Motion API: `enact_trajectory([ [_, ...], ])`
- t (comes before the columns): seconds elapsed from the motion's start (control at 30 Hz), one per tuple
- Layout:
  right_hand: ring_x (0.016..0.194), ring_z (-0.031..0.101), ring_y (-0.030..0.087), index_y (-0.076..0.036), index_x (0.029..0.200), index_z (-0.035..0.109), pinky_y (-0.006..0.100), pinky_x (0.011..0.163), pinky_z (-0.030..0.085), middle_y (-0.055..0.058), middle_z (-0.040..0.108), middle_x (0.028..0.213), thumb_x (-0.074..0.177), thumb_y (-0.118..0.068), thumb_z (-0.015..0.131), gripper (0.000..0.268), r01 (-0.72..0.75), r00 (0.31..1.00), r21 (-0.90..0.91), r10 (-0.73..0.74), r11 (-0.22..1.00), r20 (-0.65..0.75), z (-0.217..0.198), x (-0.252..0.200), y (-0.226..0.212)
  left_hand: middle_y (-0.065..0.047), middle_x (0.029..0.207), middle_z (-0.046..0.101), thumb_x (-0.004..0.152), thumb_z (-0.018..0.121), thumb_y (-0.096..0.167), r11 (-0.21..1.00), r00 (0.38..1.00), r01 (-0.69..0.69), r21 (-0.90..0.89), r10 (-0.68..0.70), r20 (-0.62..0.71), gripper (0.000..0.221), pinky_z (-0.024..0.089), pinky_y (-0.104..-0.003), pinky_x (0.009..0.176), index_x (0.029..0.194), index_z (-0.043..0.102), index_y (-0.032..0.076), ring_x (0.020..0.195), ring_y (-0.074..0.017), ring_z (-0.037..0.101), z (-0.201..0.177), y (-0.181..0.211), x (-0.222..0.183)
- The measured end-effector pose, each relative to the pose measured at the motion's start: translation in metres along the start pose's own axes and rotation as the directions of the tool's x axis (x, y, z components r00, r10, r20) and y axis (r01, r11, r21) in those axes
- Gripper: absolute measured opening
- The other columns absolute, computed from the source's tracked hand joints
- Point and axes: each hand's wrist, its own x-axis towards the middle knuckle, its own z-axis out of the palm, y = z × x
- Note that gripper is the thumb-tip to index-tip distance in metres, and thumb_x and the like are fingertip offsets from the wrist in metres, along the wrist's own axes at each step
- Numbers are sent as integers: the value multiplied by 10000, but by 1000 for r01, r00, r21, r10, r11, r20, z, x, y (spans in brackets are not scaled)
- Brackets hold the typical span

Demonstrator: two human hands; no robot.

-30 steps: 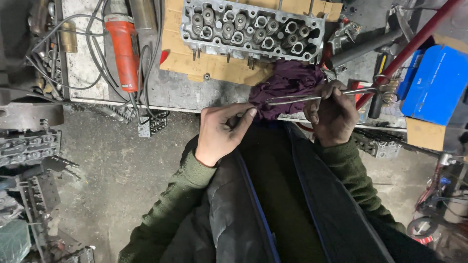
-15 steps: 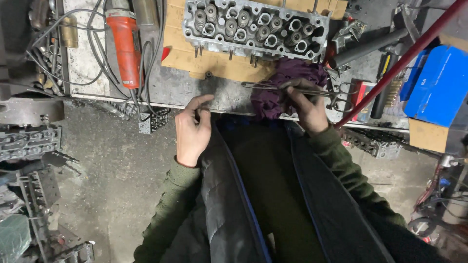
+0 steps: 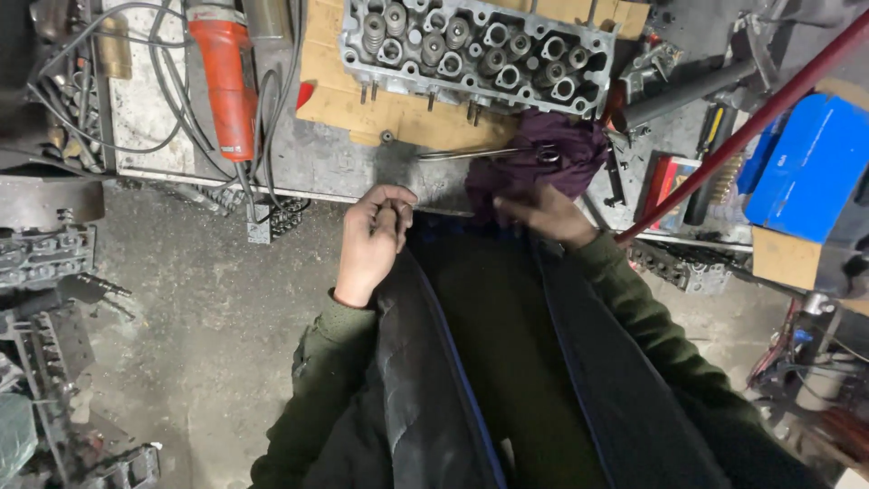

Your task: The person wipes a cylinder head on the workbench with a cloth, then uses forceps to pick small valve components from a cardboard box and fits them one by one into the valve seats of the cylinder head, pressing each part into place by hand.

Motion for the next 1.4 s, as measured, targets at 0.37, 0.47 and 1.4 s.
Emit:
enact_trajectory([
  [0.37,974,712,302,-117,1305,687,393,784,589,136,690,1151,898,-217,804,435,565,759,-452,-649,690,-42,32,-45,-86,-191,1428,588,913,388,-140,997,902,-24,-67,51,428,627,492,-352,1081,1523,390,3,1311,-254,605,39,13,14],
  [0.47,948,709,307,-129,1286,706,393,759,587,122,679,1120,888,-177,824,418,548,729,-547,-682,633,-58,24,-48,-86,-176,1552,480,925,457,-137,990,883,-141,11,120,453,665,387,-352,1174,1563,336,5,1435,-255,479,50,23,22],
  [1.4,1004,721,242,-54,1122,751,331,855,578,92,707,1114,911,-41,802,217,513,629,-303,-592,803,-504,-13,-32,-88,-93,1054,809,999,709,126,975,933,-187,119,138,333,224,583,-245,876,1170,739,-15,958,-94,747,74,55,81],
])
